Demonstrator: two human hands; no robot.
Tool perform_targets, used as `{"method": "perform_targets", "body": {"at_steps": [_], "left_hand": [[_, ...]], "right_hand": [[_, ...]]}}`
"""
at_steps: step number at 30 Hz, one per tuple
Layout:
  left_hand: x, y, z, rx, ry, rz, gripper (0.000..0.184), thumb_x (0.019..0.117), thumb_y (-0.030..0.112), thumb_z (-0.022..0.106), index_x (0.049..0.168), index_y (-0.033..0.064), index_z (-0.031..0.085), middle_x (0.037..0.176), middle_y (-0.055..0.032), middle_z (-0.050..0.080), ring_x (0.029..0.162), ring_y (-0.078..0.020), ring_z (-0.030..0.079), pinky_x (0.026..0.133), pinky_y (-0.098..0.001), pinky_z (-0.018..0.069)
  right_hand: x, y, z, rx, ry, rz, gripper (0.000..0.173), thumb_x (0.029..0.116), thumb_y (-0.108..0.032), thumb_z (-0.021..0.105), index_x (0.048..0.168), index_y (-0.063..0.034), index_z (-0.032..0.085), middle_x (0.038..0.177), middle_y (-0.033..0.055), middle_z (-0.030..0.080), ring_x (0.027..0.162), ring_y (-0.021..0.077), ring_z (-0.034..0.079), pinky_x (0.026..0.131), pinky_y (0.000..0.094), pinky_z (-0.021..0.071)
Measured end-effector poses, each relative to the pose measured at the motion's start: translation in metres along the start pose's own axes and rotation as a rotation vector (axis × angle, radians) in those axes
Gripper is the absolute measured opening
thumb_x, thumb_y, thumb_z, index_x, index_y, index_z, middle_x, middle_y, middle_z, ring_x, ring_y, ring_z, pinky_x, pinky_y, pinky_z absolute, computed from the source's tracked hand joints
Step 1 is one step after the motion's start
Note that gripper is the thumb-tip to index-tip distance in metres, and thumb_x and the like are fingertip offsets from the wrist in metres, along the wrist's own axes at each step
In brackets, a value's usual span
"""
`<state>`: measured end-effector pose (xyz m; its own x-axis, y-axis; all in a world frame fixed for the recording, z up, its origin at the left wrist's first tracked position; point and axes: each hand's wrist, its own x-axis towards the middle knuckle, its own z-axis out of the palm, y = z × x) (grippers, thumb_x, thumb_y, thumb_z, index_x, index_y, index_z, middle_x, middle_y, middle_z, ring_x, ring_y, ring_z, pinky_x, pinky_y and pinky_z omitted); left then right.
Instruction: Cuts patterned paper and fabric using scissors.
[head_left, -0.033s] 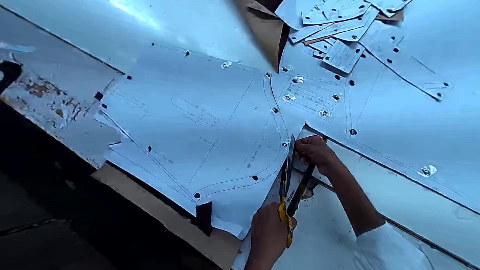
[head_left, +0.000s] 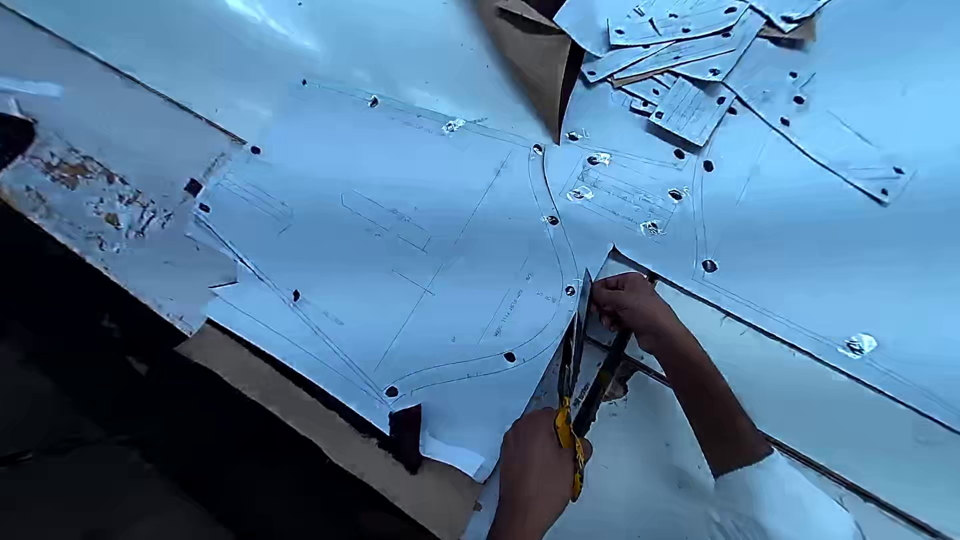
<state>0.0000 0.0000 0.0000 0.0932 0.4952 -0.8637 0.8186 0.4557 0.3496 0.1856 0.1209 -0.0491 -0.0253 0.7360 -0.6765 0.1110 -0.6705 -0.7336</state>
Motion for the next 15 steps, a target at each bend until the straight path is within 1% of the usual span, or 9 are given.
{"method": "perform_targets", "body": {"at_steps": [3, 8, 12, 15], "left_hand": [[0.0011, -0.0018, -0.001, 0.002, -0.019, -0.011, 0.034, 0.0964, 0.033, 0.068, 0.116, 0.0054, 0.072, 0.107, -0.0119, 0.072, 0.104, -0.0266, 0.068, 0.094, -0.0469, 0.053], [0.0018, -0.0022, -0.0031, -0.002, -0.027, -0.015, 0.032, 0.0945, 0.032, 0.069, 0.113, 0.0053, 0.072, 0.102, -0.0114, 0.072, 0.1, -0.0266, 0.069, 0.09, -0.0463, 0.0536], [0.0041, -0.0052, -0.0021, -0.012, -0.016, 0.01, 0.031, 0.0927, 0.032, 0.07, 0.111, 0.006, 0.074, 0.099, -0.0103, 0.073, 0.098, -0.026, 0.07, 0.087, -0.0465, 0.054], [0.006, -0.0067, -0.0014, -0.005, -0.012, 0.015, 0.029, 0.0924, 0.031, 0.07, 0.107, 0.0069, 0.075, 0.096, -0.0094, 0.073, 0.094, -0.0249, 0.069, 0.084, -0.0453, 0.0536]], "right_hand": [[-0.0001, 0.0019, 0.0003, -0.006, 0.007, -0.018, 0.023, 0.1047, -0.008, 0.053, 0.085, -0.0026, 0.064, 0.064, 0.0002, 0.064, 0.043, 0.0034, 0.05, 0.042, 0.0187, 0.0429], [0.0012, 0.0016, -0.0002, -0.004, -0.009, -0.013, 0.022, 0.1041, -0.006, 0.054, 0.086, -0.0016, 0.065, 0.065, 0.0007, 0.065, 0.043, 0.0031, 0.05, 0.042, 0.0185, 0.0435], [0.0004, 0.0033, -0.0001, 0.003, -0.01, -0.037, 0.022, 0.1034, -0.005, 0.054, 0.084, -0.0017, 0.065, 0.065, 0.0007, 0.065, 0.044, 0.0027, 0.051, 0.043, 0.0183, 0.0442], [-0.0006, 0.0044, 0.0007, 0.014, 0.0, -0.058, 0.023, 0.1032, -0.004, 0.054, 0.082, -0.0014, 0.064, 0.064, 0.001, 0.065, 0.043, 0.0028, 0.05, 0.042, 0.018, 0.0429]]}}
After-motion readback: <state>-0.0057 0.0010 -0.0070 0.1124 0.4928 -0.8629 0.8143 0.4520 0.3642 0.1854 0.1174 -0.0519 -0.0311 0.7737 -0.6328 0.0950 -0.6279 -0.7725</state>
